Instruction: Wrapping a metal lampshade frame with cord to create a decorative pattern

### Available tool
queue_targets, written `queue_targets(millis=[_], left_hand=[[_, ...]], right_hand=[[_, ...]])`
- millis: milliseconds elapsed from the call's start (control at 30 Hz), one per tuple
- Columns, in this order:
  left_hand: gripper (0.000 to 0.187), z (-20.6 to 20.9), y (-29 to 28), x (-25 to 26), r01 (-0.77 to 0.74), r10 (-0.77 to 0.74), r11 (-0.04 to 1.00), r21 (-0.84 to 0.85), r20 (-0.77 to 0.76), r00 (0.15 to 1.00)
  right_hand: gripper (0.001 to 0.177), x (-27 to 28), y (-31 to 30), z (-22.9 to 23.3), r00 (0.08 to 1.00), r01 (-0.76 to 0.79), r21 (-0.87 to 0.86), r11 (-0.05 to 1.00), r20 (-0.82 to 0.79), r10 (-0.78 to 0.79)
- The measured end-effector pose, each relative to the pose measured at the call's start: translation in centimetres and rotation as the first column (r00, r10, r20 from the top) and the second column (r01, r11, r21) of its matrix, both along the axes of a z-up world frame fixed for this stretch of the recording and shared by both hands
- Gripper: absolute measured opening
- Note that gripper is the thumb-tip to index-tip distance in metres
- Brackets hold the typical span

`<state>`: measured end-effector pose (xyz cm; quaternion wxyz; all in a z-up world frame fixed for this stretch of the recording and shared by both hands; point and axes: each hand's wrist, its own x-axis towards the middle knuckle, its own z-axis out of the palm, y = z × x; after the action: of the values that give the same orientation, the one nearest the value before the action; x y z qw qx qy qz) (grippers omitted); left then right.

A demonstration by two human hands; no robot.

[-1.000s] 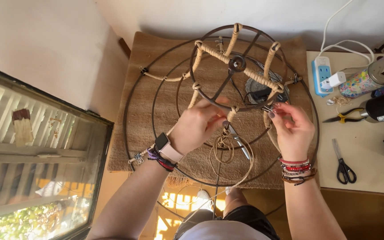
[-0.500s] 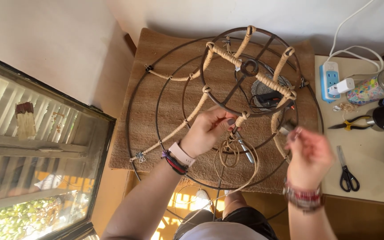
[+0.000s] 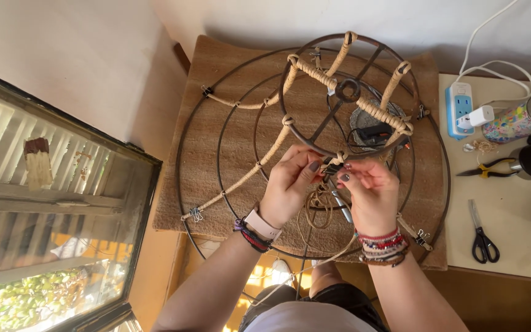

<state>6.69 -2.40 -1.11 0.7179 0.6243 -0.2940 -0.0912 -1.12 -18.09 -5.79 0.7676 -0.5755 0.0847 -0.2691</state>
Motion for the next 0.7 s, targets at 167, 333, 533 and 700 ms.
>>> queue_targets(millis=[167,333,533,700], left_hand=[[0.027,-1.2,-0.2,0.3,-0.007,0.006,1.0,0.01,0.054,0.998],[0.024,-1.9,1.1,-0.8,0.074,-0.078,0.995,-0.063,-0.063,0.995],[0.019,-4.0,3.7,-2.8,-0.142,0.098,0.918,0.371,0.136,0.986],[0.015,-6.3,4.6,-4.2,-0.044,-0.053,0.748,0.662,0.125,0.991]], right_hand=[[0.019,0.3,-0.8,-0.3,0.998,-0.037,-0.089,0.995,-0.048,0.033],[0.038,-2.3,-1.8,4.1,0.984,-0.156,-0.244,0.957,-0.126,0.129],[0.017,-9.8,-3.0,-0.1,0.882,-0.076,-0.325,0.943,-0.463,-0.088],[0.03,-13.4,-0.2,-3.8,0.682,-0.246,0.133,0.96,-0.68,0.269]])
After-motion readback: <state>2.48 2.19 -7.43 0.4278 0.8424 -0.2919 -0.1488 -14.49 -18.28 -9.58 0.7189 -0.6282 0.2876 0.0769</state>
